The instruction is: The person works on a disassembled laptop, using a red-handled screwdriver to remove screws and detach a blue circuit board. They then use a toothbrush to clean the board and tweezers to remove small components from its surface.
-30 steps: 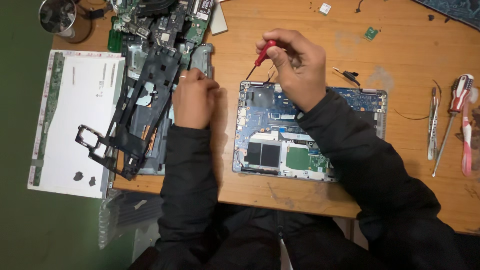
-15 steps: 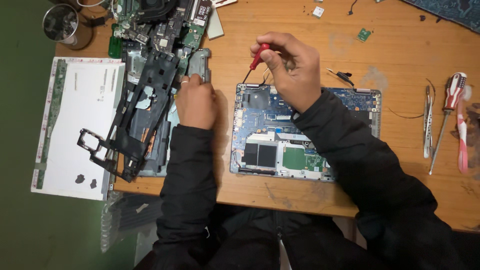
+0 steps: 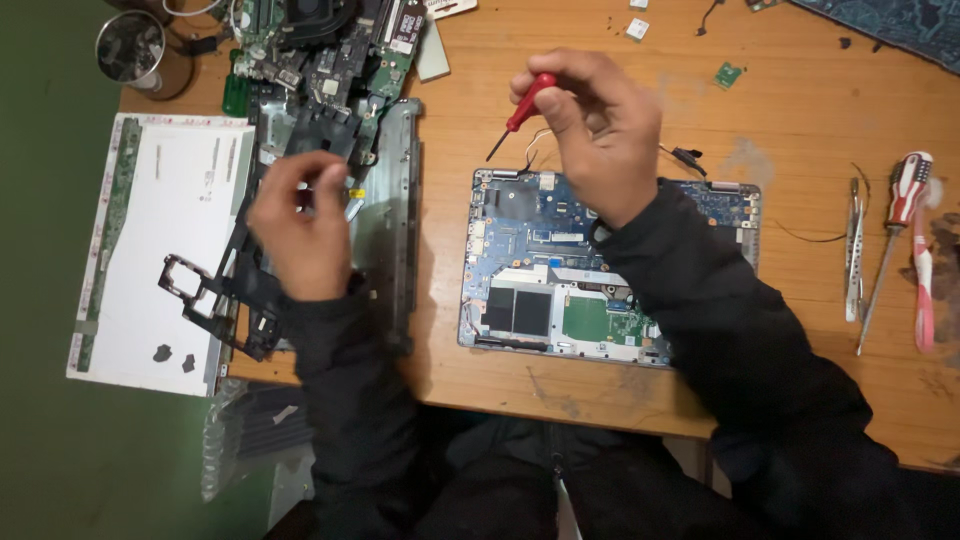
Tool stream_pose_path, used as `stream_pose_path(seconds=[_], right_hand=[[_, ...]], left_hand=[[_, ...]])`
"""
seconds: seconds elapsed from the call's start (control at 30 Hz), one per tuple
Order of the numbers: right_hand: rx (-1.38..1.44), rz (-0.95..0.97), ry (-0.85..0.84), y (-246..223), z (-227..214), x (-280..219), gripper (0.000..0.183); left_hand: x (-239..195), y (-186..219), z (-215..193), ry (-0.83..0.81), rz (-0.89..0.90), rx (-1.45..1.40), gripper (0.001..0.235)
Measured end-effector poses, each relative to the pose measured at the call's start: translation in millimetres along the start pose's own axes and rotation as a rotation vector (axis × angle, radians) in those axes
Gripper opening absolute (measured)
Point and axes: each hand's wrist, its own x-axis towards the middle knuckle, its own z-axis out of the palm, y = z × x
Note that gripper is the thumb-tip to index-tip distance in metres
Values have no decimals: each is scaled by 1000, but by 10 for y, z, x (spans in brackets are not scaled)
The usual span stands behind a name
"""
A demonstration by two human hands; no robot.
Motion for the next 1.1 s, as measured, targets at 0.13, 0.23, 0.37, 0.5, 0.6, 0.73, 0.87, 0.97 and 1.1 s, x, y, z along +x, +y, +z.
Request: stream_pose_path(seconds=[0.13,0.23,0.37,0.5,0.6,0.73,0.87,0.97,1.1], right_hand=[[2,-36,-2,-147,12,24,21],[-2,-103,-6,-309,-12,57,16],[-97,-246,-58,-486,-202,54,17],[-167,-249,-55,-568,-423,-175,18],[-201,-174,-81,-565,-696,-446,19],[-266,82,-111,-427,-1105,-954,17],[-325,318,27,-224,-1560,-1703,17],[-368,519,142,-51,-1969,-2255,28],[-276,569,212,205,-2386,-2740,34]], left_hand=[[-76,44,-301,75,-131,-359,1],[-237,33,-547,150,-180,-505,4],[-573,-65,-791,250,-188,-554,4],[-932,-172,-981,262,-210,-491,9],[-1226,-234,-1028,251,-335,-512,18],[-1540,-210,-961,174,-417,-458,20],[-1765,-69,-739,104,-349,-309,19],[-1796,38,-575,16,-282,-183,17],[-1815,199,-424,-50,-206,27,16]])
